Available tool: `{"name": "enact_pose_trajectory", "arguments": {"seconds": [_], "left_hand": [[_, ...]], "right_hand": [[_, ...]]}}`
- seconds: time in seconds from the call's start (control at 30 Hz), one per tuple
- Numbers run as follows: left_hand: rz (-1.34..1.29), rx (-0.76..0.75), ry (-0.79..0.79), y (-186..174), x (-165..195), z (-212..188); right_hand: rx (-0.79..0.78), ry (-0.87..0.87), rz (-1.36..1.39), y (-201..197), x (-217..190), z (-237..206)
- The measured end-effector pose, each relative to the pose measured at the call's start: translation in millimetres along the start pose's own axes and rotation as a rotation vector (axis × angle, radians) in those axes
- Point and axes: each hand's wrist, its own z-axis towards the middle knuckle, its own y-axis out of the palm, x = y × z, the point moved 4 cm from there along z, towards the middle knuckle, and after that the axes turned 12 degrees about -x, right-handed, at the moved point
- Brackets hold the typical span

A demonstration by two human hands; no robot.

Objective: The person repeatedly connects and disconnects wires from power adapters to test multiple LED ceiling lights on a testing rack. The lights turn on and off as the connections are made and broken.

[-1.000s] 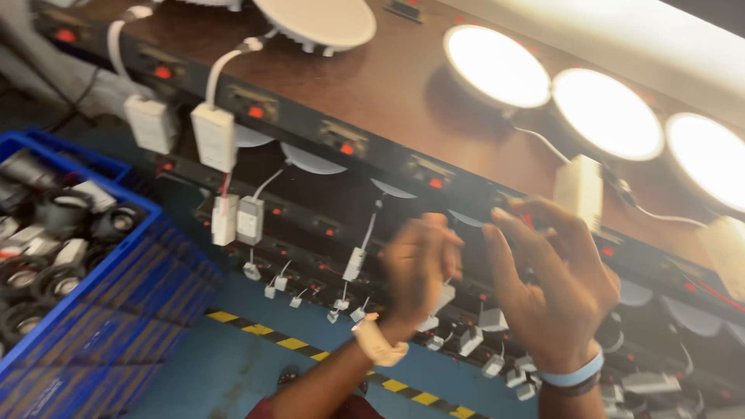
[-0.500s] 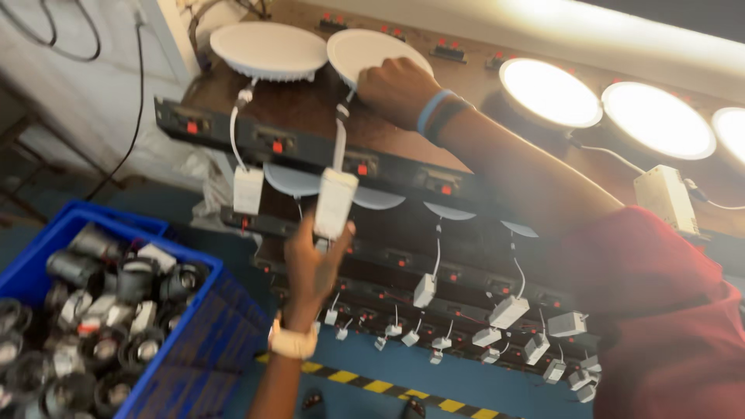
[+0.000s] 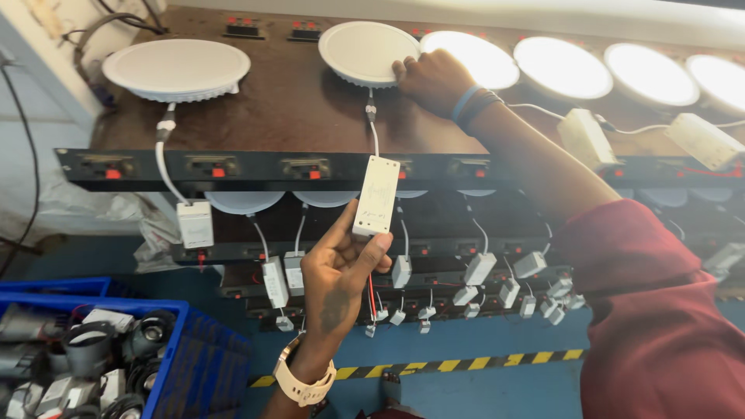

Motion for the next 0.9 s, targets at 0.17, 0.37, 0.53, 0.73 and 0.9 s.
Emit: {"name": "enact_pose_trajectory", "arguments": {"seconds": [0.17,0.37,0.53,0.73,0.9], "left_hand": [[-0.292,-0.05,-0.076,17.8,-3.5,-1.0],[-0.446,-0.024,-0.074,30.6,-12.4,2.3],[-0.414,-0.13,-0.008,48.9,-20.2,15.9],[-0.096,-0.092,-0.026,59.9,-17.9,39.4],[0.175,-0.062,0.211,84.0,11.5,47.4]], "right_hand": [[0.53,-0.146,0.197,-106.6,-16.2,-66.6],[0.429,-0.362,1.056,-201.7,-98.0,-198.9],[0.577,-0.036,1.311,-175.8,-120.0,-210.8],[0.67,0.48,1.929,-131.9,-73.7,-228.7],[0.628,0.388,1.374,-141.5,-40.8,-243.4]]}}
